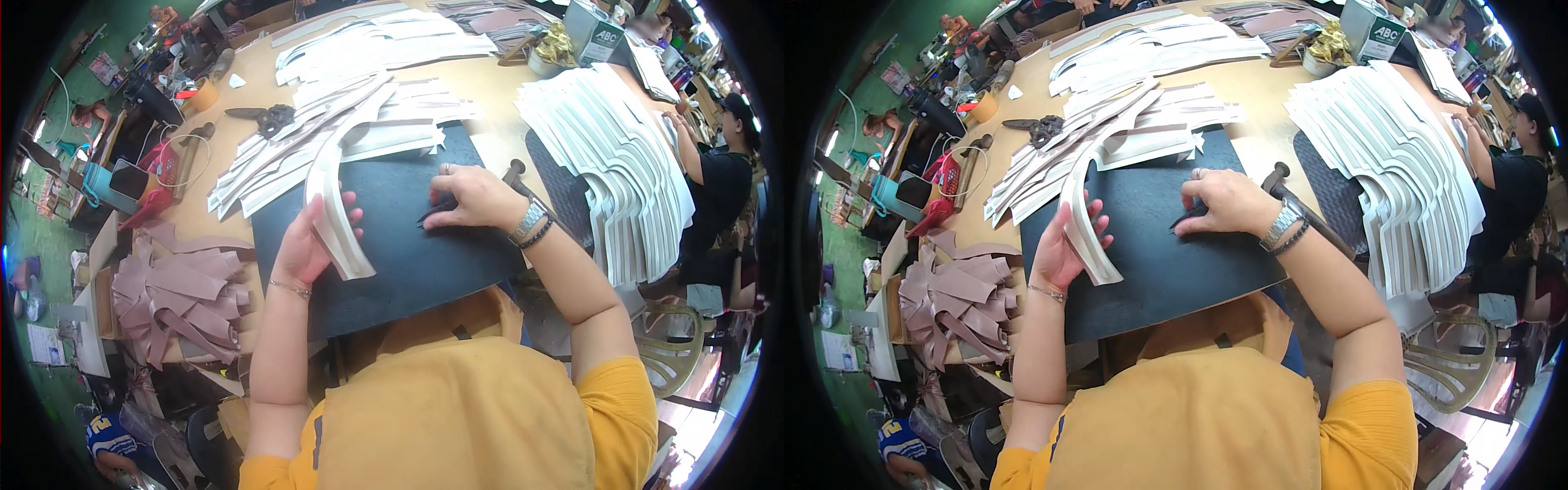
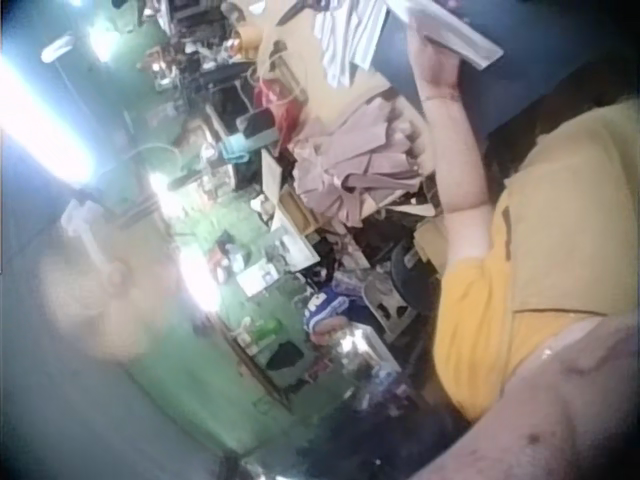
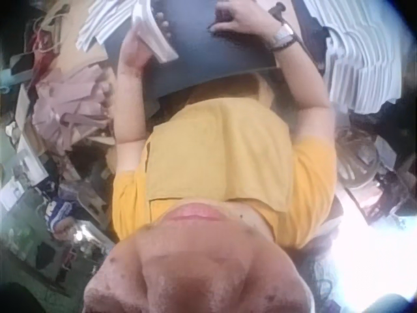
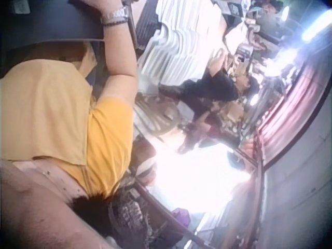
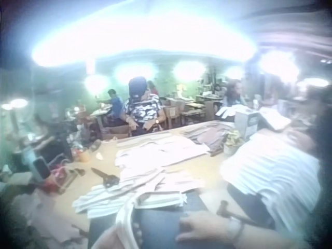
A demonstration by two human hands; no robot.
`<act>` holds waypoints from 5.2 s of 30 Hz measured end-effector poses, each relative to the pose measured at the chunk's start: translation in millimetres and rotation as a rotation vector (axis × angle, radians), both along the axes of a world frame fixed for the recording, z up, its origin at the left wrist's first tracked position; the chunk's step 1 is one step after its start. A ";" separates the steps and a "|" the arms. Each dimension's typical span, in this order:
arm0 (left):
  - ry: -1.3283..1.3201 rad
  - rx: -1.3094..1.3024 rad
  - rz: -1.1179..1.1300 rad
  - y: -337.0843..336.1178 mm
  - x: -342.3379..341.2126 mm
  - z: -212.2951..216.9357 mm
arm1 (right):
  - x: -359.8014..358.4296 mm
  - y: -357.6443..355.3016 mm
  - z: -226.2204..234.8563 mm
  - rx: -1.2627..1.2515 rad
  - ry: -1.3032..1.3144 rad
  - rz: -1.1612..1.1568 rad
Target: The person aligns white material components and uses a hammer to secure the edges on a work surface, and handles strips of pink material by hand.
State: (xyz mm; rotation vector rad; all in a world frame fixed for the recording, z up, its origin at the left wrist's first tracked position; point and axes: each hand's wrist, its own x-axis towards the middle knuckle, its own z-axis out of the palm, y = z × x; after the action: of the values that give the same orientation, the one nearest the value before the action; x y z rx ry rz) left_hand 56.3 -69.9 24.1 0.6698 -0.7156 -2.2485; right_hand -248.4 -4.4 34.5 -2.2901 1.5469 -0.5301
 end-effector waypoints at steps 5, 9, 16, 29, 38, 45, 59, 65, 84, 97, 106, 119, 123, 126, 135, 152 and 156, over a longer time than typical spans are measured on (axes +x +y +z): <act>-0.243 -0.285 0.045 -17.1 -15.8 18.4 | 1.6 -8.6 2.2 0.069 0.063 0.073; -0.345 -0.403 0.067 -38.4 -40.7 52.7 | 3.6 -22.5 12.8 0.132 0.007 0.105; -0.189 -0.727 0.137 -69.8 -76.9 123.0 | 12.4 -47.2 -6.4 -0.162 0.121 0.050; -0.192 -0.760 0.296 -0.9 -50.8 57.7 | -6.1 -51.8 -27.3 -0.165 0.159 -0.171; -0.138 -0.576 0.395 20.8 -9.6 19.7 | -46.2 -2.9 -15.5 -0.034 0.139 -0.426; -0.428 -0.745 0.226 66.0 1.5 12.2 | 6.2 39.9 26.3 0.103 -0.611 -0.474; -0.407 -0.720 0.265 92.8 -12.5 17.4 | 94.2 88.1 8.3 0.732 -1.325 -0.147; -0.367 -0.713 0.214 97.7 -17.9 17.4 | 94.6 85.2 1.5 0.769 -1.349 -0.143; -0.386 -0.714 0.137 103.1 -19.0 13.5 | 101.3 82.2 1.8 0.690 -1.383 -0.157; 0.203 -0.213 0.166 78.2 -6.1 5.5 | 89.0 85.5 -1.2 0.348 -0.831 0.109; -0.022 -0.283 0.111 65.0 7.7 6.4 | 89.5 81.7 -2.9 0.621 -1.319 -0.050; -0.199 -0.554 0.225 98.5 -20.1 -1.5 | 113.1 74.7 -12.8 0.586 -1.408 -0.091; -0.175 -0.556 0.253 98.6 -20.2 -3.5 | 114.1 74.6 -10.4 0.651 -1.466 -0.152; -0.173 -0.543 0.233 99.8 -20.9 -1.7 | 112.7 74.3 -15.2 0.650 -1.476 -0.129; -0.191 -0.469 0.197 105.2 -25.8 -3.0 | 115.1 70.4 -12.2 0.574 -1.516 -0.103; -0.160 -0.386 0.162 113.0 -35.1 -8.6 | 125.5 67.0 -16.4 0.389 -1.603 -0.154; -0.153 -0.388 0.155 113.7 -36.4 -7.9 | 128.7 69.0 -9.5 0.385 -1.660 -0.209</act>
State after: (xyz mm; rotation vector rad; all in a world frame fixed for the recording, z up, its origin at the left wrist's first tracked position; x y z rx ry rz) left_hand 20.0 43.8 16.3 0.6817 -1.1000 -1.8591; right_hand -119.8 64.5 24.9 -0.7150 0.7826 -1.4512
